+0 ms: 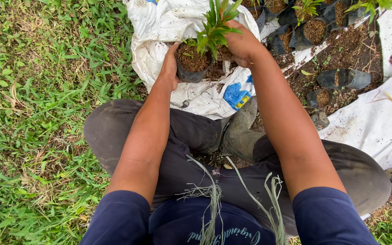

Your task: The person scoops soil from a sack and fills black plastic nursery bags with seedlings. They place each filled bag on a white tarp, repeating the process for multiple seedlings.

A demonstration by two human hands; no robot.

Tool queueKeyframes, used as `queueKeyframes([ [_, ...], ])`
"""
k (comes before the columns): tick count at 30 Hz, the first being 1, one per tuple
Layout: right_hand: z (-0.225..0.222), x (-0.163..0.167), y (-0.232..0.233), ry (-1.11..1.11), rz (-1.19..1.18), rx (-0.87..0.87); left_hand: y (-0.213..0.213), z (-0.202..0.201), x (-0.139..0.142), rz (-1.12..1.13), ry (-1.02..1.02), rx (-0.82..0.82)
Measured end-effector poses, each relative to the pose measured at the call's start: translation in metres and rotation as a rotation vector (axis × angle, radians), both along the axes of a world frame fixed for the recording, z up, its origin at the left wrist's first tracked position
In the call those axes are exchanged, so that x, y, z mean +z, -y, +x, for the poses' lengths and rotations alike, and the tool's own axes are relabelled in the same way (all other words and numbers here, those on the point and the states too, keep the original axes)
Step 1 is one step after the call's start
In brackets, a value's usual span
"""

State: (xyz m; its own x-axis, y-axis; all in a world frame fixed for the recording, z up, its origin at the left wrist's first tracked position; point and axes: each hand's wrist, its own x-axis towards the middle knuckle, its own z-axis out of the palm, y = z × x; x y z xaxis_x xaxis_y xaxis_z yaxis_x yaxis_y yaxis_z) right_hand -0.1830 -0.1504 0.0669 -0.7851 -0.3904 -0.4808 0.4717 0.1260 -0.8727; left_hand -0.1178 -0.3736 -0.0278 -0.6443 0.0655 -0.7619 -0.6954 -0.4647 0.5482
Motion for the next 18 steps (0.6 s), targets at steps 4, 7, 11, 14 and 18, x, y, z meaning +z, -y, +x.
queueKeyframes([
  [4, 0.021, 0.039, 0.027, -0.006, 0.349, -0.021, -0.001, -0.001, 0.002, 0.025, -0.037, -0.008],
  [7, 0.031, 0.060, 0.027, 0.066, 0.376, 0.045, 0.000, 0.000, 0.003, 0.044, -0.013, 0.029],
  [11, 0.033, 0.059, 0.017, -0.382, 0.314, 0.266, 0.002, 0.001, 0.007, 0.083, -0.032, 0.037],
  [14, 0.033, 0.038, 0.008, -0.658, 0.664, 0.351, -0.001, 0.001, 0.009, 0.039, -0.042, -0.001],
  [18, 0.030, 0.004, 0.006, -0.665, 0.808, 0.376, -0.005, 0.002, 0.007, 0.069, -0.048, -0.072],
])
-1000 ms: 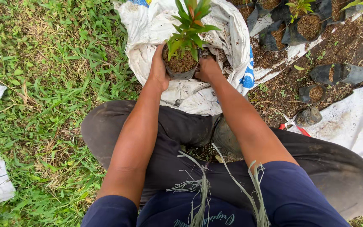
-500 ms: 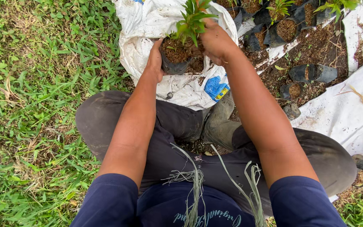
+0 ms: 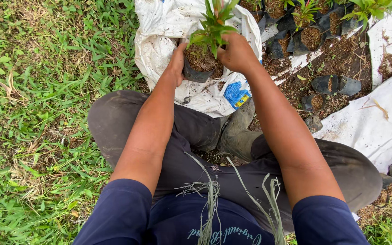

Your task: The person scoops soil from a sack and fills black plastic nursery bags with seedlings. They place each filled bag on a white tarp, repeating the process for multiple seedlings.

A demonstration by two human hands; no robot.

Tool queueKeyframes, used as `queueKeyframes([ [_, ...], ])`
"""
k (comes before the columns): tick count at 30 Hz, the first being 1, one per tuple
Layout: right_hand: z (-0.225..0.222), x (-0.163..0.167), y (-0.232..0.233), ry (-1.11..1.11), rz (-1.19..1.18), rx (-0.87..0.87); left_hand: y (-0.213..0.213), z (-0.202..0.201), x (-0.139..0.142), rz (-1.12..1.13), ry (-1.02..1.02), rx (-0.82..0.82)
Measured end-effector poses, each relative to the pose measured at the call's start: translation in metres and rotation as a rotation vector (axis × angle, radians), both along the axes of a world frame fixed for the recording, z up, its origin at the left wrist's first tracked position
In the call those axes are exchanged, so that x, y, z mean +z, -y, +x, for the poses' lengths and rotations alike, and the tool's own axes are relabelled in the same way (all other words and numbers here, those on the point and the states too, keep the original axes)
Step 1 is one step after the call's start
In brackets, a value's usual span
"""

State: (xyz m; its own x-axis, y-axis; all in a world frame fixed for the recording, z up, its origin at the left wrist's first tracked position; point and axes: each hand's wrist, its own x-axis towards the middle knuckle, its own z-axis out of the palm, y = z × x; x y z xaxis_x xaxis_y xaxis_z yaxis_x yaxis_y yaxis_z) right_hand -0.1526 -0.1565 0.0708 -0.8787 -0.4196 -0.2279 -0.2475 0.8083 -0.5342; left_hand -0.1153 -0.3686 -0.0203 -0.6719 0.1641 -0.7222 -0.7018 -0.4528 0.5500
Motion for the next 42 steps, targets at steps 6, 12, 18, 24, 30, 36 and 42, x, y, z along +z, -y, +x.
queueKeyframes([
  [6, -0.001, 0.004, -0.006, -0.043, -0.309, 0.191, 0.002, -0.001, 0.000, 0.012, -0.006, -0.022],
  [12, 0.010, 0.042, 0.002, 0.015, -0.323, -0.025, 0.003, -0.006, 0.005, -0.066, 0.033, 0.020],
  [18, 0.021, 0.051, 0.013, -0.191, -0.268, 0.253, 0.005, -0.007, 0.009, -0.078, 0.044, 0.132],
  [24, 0.040, 0.039, 0.041, -0.239, -0.341, 0.089, 0.000, -0.004, 0.011, 0.026, -0.039, 0.134],
  [30, 0.047, 0.023, 0.047, -0.561, -0.251, 0.109, -0.003, -0.004, 0.001, 0.043, -0.060, 0.118],
  [36, 0.018, 0.008, 0.005, -0.419, -0.465, -0.029, -0.005, -0.006, 0.005, -0.034, -0.109, 0.088],
  [42, 0.019, -0.040, -0.003, -0.030, -0.493, 0.012, -0.009, -0.003, 0.009, -0.129, -0.014, -0.003],
])
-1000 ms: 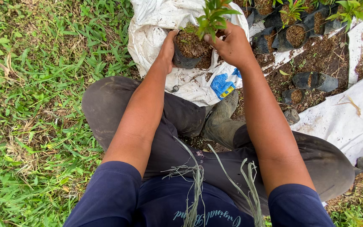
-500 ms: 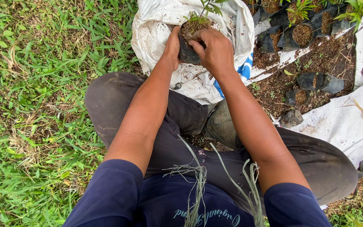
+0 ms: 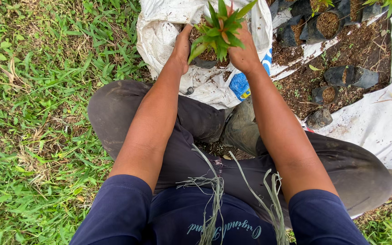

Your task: The person scoops soil from a sack and fills black plastic nursery bags with seedlings. They place each filled bag on a white tarp, repeating the process for multiple seedlings.

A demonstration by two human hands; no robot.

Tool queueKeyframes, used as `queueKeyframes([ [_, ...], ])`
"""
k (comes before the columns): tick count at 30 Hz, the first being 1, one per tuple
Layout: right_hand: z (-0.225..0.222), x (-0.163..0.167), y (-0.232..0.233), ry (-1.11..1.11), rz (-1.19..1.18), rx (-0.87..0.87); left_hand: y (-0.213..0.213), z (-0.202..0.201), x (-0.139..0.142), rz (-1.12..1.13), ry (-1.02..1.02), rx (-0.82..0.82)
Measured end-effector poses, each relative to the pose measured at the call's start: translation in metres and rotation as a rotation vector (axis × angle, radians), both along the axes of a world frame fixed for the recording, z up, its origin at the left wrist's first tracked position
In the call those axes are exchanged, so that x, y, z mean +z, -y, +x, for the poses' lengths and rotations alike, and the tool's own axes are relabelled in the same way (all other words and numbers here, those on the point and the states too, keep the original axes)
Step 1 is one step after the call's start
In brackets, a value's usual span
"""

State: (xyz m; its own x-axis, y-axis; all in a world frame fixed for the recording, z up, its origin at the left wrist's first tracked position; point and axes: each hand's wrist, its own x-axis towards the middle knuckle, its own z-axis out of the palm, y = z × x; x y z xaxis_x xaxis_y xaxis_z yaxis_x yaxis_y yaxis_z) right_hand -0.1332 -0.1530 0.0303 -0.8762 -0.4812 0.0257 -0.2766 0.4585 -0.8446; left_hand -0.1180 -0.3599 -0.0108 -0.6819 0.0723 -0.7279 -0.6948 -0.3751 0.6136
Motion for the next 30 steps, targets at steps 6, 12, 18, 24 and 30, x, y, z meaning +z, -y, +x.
queueKeyframes([
  [6, -0.003, -0.009, -0.012, -0.048, 0.060, 0.100, -0.001, -0.001, -0.004, 0.095, -0.050, 0.087],
  [12, -0.002, 0.029, -0.022, 0.013, -0.093, -0.105, -0.013, -0.004, 0.007, 0.109, -0.054, 0.156],
  [18, -0.010, 0.097, -0.073, 0.297, 0.214, 0.015, -0.052, -0.009, 0.025, 0.333, -0.182, 0.119],
  [24, 0.043, 0.173, -0.168, 0.445, 0.179, -0.189, -0.135, 0.007, 0.094, 0.331, -0.315, -0.305],
  [30, 0.166, 0.183, -0.316, 0.488, 0.004, -0.434, -0.230, 0.060, 0.135, -0.189, -0.486, -0.768],
])
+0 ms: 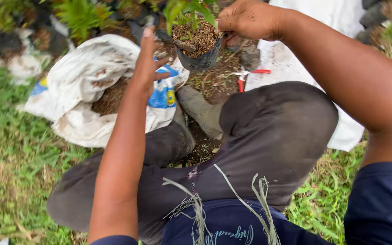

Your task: The person scoops soil from a sack and fills black plastic nursery bags with seedlings. They place each filled bag on a white tarp, repeating the process for multiple seedlings.

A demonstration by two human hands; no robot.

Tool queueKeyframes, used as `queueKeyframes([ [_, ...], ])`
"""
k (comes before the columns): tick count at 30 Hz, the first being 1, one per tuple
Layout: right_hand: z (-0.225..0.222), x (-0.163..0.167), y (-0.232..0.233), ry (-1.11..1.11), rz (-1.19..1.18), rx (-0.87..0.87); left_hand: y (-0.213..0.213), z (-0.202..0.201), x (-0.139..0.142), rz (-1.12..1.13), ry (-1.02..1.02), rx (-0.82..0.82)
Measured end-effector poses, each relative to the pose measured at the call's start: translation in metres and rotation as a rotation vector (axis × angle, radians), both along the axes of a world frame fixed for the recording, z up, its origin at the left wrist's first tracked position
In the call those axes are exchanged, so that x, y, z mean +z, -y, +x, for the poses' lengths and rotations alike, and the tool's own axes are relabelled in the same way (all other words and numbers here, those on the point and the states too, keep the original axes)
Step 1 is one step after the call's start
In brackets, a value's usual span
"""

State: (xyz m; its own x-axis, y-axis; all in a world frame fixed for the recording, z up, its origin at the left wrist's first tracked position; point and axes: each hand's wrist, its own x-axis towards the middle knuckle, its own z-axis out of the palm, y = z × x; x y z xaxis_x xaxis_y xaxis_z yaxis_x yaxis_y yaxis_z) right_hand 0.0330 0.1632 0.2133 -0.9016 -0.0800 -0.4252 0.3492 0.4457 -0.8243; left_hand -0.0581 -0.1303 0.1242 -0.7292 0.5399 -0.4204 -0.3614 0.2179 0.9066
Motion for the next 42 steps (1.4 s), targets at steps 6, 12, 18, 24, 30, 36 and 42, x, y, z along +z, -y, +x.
queueKeyframes([
  [6, 0.218, -0.104, -0.111, -0.081, -0.219, -0.703, -0.012, 0.039, -0.047, -0.119, 0.082, -0.192],
  [12, 0.416, -0.215, -0.145, -0.227, -0.372, -1.583, 0.028, 0.061, -0.091, -0.233, 0.171, -0.074],
  [18, 0.471, -0.274, -0.205, -0.433, -0.328, -2.159, 0.048, 0.047, -0.104, -0.176, 0.149, -0.001],
  [24, 0.461, -0.288, -0.259, -0.639, -0.597, -2.365, 0.052, 0.038, -0.096, -0.167, 0.137, 0.040],
  [30, 0.446, -0.313, -0.273, -0.533, -0.612, -2.321, 0.037, 0.043, -0.098, -0.209, 0.170, 0.091],
  [36, 0.351, -0.347, -0.190, -0.317, -0.274, -1.849, -0.002, 0.049, -0.095, -0.183, 0.147, 0.078],
  [42, 0.162, -0.329, -0.104, -0.489, 0.079, -0.960, -0.022, 0.038, -0.083, -0.172, 0.125, 0.049],
])
